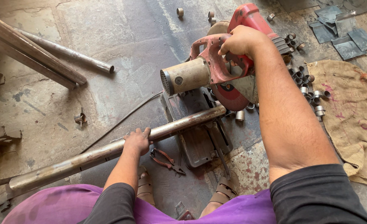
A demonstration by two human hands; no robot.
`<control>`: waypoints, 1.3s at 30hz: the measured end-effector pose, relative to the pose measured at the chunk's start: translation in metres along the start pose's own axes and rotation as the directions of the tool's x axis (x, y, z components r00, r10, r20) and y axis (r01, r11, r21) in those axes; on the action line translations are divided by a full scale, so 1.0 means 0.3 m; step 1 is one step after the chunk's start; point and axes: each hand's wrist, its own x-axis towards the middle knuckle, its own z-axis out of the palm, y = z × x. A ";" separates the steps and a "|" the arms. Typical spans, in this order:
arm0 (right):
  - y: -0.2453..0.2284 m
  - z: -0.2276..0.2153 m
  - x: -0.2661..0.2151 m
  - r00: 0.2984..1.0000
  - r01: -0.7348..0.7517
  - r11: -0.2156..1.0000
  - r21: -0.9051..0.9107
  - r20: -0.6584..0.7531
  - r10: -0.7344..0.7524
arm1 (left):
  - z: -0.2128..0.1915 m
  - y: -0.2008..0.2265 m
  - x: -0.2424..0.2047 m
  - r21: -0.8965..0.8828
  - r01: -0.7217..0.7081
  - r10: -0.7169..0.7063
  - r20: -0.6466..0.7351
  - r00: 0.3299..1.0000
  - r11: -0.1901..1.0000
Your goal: The person uses a chop saw to cut a long metal pipe into short cylindrical segments. They position the pipe, lower the saw blade to cut, and then remove the cut pieces, repeating the process to produce multiple segments.
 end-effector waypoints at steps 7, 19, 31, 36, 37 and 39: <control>-0.018 0.005 0.001 0.998 -0.024 0.984 -0.178 -0.064 0.013 | 0.000 0.012 0.005 -0.003 0.038 -0.038 0.004 0.999 0.999; 0.016 0.026 -0.007 0.994 -0.028 0.990 -0.140 -0.108 0.013 | -0.015 0.013 -0.019 -0.024 0.026 -0.027 -0.009 1.000 0.999; 0.149 0.109 -0.068 0.991 0.090 0.996 -0.009 -0.097 -0.091 | 0.003 0.008 0.003 -0.024 0.047 -0.047 -0.011 0.999 0.999; 0.173 0.133 -0.098 0.980 0.121 0.990 -0.076 -0.152 -0.131 | 0.013 0.008 0.007 -0.019 0.048 -0.049 -0.027 0.998 0.999; 0.176 0.135 -0.106 0.976 0.125 0.987 -0.099 -0.165 -0.140 | 0.012 0.007 0.008 -0.020 0.049 -0.049 -0.026 0.998 0.999; 0.180 0.143 -0.127 0.979 0.122 0.991 -0.046 -0.158 -0.128 | 0.012 0.007 0.006 -0.021 0.051 -0.051 -0.023 0.998 0.998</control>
